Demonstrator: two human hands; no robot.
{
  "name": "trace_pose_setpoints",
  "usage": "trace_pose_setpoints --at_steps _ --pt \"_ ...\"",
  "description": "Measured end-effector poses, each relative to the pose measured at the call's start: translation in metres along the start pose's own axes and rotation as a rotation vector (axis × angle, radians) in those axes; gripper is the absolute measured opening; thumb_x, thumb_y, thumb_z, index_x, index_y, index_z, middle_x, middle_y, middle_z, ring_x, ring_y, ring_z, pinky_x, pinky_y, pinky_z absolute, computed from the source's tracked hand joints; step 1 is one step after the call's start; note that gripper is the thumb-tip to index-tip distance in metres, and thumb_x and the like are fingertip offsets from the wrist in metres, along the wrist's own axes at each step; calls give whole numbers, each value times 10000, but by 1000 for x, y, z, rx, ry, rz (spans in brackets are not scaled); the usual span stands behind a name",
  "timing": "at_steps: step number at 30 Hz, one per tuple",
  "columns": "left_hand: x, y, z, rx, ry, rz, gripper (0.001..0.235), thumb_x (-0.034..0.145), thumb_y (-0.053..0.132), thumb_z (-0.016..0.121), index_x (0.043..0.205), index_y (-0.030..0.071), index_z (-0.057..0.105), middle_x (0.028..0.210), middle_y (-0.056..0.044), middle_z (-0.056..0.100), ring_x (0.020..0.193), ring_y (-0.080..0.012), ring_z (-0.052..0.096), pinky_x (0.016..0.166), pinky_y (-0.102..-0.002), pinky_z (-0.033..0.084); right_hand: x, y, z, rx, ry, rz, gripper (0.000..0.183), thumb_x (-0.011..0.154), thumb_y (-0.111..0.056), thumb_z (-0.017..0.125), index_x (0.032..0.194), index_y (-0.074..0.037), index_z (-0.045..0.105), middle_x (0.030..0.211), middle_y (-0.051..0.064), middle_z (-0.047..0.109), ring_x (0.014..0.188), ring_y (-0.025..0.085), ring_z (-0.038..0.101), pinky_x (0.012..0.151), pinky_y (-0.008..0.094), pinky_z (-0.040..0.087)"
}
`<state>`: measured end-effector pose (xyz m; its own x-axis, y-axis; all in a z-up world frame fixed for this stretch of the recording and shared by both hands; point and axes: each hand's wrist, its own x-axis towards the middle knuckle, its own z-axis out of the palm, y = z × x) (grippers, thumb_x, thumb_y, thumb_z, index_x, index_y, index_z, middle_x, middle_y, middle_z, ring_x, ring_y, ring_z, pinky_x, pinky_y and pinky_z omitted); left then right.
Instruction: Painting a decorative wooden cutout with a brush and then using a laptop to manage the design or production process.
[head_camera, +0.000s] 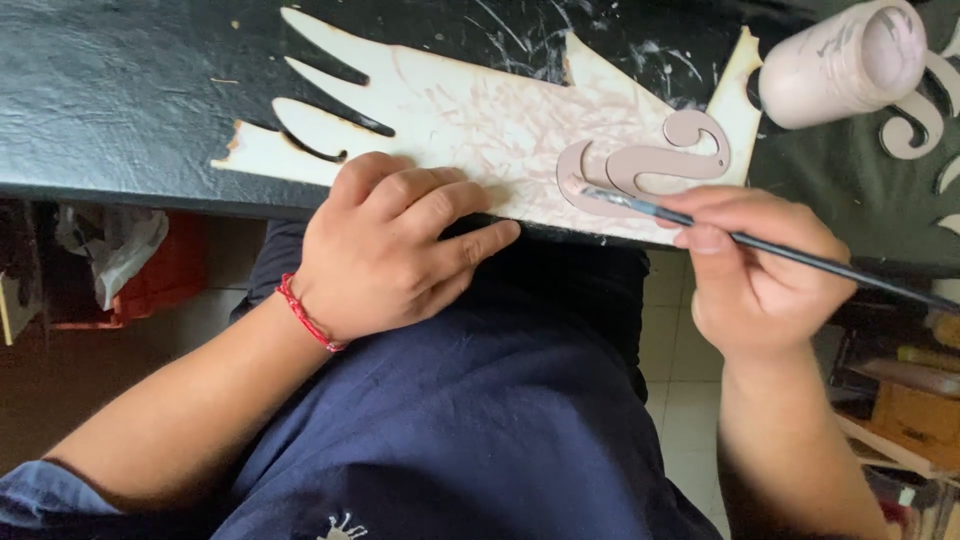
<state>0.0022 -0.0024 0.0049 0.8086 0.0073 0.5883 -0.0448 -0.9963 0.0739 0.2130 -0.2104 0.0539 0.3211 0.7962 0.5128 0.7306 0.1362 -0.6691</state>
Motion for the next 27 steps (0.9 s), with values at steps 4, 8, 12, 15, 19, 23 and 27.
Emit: trace_pose_setpoints --at_steps 4,8,12,15,19,23,27 --pt "-2 0 0 -12 -10 1 274 1013 368 575 1256 336 697 1223 42 635 1068 -180 594 890 -385 425 -9 -4 -11 -45 27 64 199 1023 -22 516 908 142 521 836 311 629 817 410 695 760 430 580" --pt "0 1 -1 -7 -13 3 273 1015 375 570 1256 339 694 1224 51 643 1064 -173 598 889 -386 425 -17 2 -24 -43 65 97 285 1029 -120 491 907 137 503 889 348 631 699 359 651 668 390 553" --pt "3 2 -2 -3 -2 3 261 1023 367 581 1252 333 701 1223 52 648 1054 -172 604 888 -380 426 -21 8 -23 45 140 93 317 1033 -172 515 932 128 492 881 361 607 684 386 647 627 405 579" --pt "5 2 -4 -43 1 -20 248 1004 357 610 1220 311 722 1189 35 654 1033 -192 600 885 -400 431 -21 4 -20 52 124 125 296 1027 -169 512 958 117 483 932 368 619 703 375 662 648 394 586" --pt "4 5 -3 -33 -3 -27 235 1017 385 627 1224 318 718 1181 36 658 1028 -194 606 903 -402 440 -30 0 -19 48 61 181 234 1017 -88 508 941 133 506 959 355 626 798 396 685 714 406 617" --pt "4 4 -1 -6 18 -26 223 1014 364 641 1216 326 728 1160 43 658 1012 -187 610 892 -388 451 -42 9 -26 81 97 220 241 1023 -96 502 953 134 492 942 346 603 830 408 683 719 426 644" --pt "4 3 0 -4 21 -16 232 1014 357 641 1229 325 724 1154 34 653 1013 -188 611 888 -392 446 -57 25 -29 202 213 288 215 1009 -123 534 1006 87 488 968 345 597 861 406 681 704 415 646"
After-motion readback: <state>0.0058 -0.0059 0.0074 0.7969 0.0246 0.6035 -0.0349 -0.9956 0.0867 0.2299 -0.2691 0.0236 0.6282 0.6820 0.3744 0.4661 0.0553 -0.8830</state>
